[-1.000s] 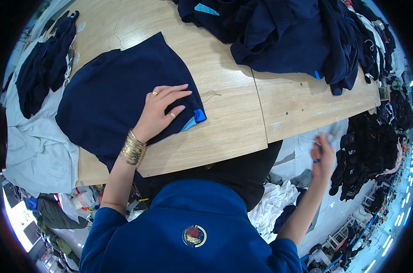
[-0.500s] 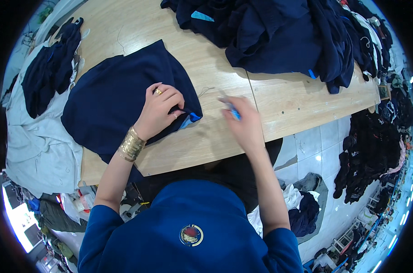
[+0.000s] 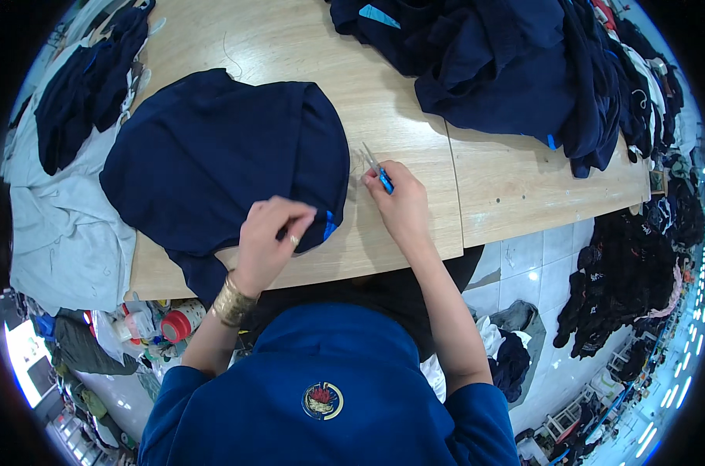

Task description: Trimming loose threads from navy blue athletic pants using thread snips.

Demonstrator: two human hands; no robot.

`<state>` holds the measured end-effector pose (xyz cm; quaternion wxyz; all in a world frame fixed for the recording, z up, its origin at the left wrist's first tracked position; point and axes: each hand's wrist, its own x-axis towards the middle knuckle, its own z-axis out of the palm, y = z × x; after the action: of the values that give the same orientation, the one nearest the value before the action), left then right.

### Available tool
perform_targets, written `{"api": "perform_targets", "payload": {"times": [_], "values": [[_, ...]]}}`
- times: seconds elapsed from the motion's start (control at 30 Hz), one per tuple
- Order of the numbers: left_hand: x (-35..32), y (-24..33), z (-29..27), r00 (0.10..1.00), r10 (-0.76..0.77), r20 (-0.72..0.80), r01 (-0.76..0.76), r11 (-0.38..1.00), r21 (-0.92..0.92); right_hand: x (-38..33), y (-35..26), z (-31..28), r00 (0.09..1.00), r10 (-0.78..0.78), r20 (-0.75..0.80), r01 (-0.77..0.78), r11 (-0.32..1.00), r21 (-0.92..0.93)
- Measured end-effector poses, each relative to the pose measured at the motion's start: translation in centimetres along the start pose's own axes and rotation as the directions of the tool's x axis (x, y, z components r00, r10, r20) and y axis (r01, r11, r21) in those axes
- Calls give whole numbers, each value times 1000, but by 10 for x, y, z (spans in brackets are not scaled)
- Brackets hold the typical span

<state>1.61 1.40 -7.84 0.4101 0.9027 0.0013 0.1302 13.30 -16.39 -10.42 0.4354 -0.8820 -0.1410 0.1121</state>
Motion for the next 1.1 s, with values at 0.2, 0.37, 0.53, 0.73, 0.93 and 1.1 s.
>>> {"api": "perform_targets", "payload": {"times": [0.2, 0.37, 0.53, 0.73, 0.93, 1.1], "values": [[45, -21, 35, 997, -78, 24, 79, 996, -51, -3, -10, -7, 998, 61, -18, -59, 996, 69], [55, -20, 54, 997, 41, 62, -47, 992, 113, -9, -5, -16, 997, 67, -37, -65, 996, 65], [59, -21, 56, 997, 45, 69, -54, 989, 137, -18, -7, -23, 992, 68, 110, -72, 997, 34], [63, -29, 58, 994, 110, 25, -112, 986, 121, -36, 6, -5, 950, -210, 232, 255, 949, -185], [80, -31, 39, 934, -208, 290, 296, 905, -306, -31, -2, -14, 940, -168, 298, 232, 953, -196], [85, -37, 34, 906, -243, 346, 380, 827, -414, -23, -8, -17, 962, -173, 214, 216, 955, -201]]}}
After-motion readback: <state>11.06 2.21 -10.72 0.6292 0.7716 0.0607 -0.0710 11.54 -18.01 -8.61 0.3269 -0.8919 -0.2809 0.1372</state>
